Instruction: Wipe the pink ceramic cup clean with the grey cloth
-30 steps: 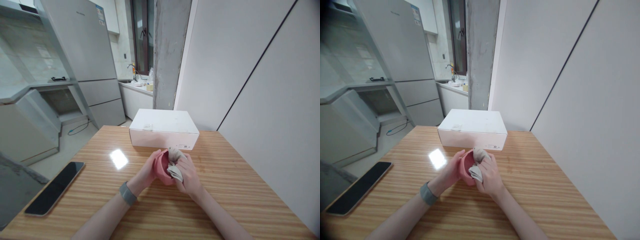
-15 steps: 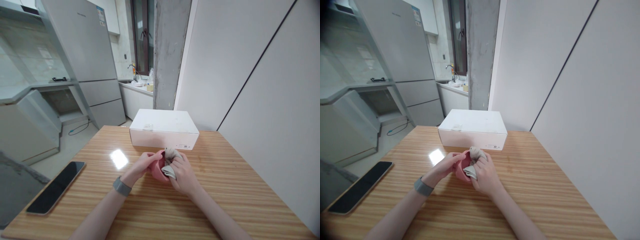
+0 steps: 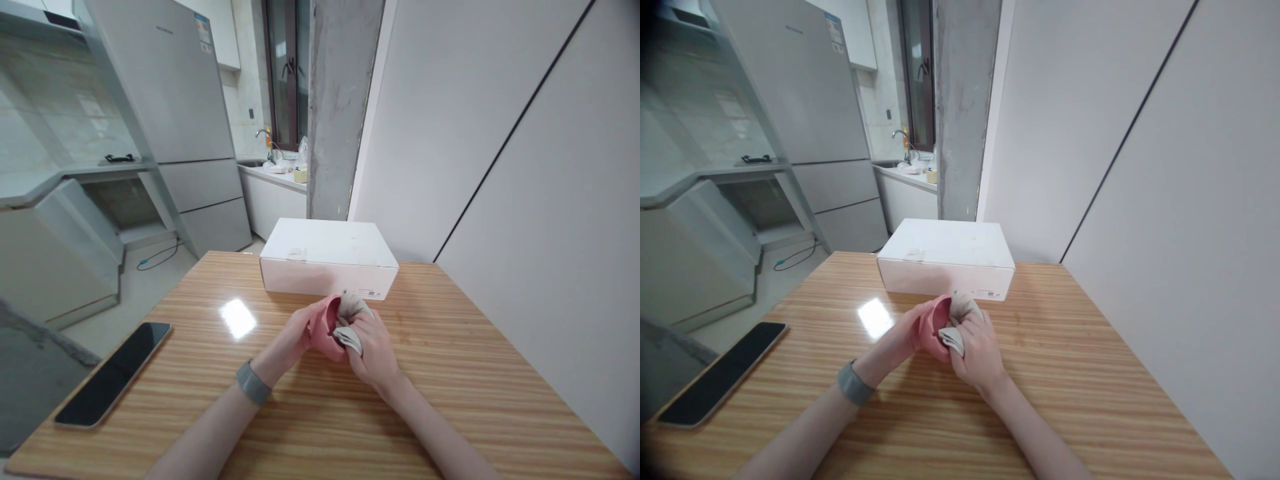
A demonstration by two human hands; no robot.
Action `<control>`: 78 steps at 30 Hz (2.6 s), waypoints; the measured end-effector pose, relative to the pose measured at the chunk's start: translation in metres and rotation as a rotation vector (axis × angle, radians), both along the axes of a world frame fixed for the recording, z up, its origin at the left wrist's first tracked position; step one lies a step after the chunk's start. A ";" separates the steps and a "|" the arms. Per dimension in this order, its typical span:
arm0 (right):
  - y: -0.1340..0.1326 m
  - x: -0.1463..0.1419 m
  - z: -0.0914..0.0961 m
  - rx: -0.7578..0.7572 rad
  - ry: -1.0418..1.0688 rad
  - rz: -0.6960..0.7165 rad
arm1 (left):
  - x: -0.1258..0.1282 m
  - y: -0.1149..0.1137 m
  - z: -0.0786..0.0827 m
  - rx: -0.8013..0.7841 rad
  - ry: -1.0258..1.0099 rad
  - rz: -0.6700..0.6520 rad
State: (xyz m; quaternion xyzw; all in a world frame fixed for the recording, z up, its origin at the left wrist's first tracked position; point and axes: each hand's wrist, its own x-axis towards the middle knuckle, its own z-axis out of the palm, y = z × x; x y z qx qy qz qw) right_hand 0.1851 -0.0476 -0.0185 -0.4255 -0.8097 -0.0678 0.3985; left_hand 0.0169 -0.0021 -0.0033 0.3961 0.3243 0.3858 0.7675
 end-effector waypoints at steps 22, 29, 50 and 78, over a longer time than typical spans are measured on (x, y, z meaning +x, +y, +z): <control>-0.007 -0.023 0.007 -0.014 -0.114 -0.127 | -0.023 0.004 0.010 0.094 0.261 0.063; -0.008 -0.029 0.001 -0.151 0.018 -0.206 | -0.007 -0.008 0.002 0.084 0.156 0.281; -0.003 0.008 0.021 -0.009 -0.124 0.153 | -0.015 -0.005 -0.012 -0.087 0.081 -0.052; -0.013 0.013 0.016 0.107 -0.082 0.289 | -0.024 -0.010 0.008 0.132 0.336 -0.158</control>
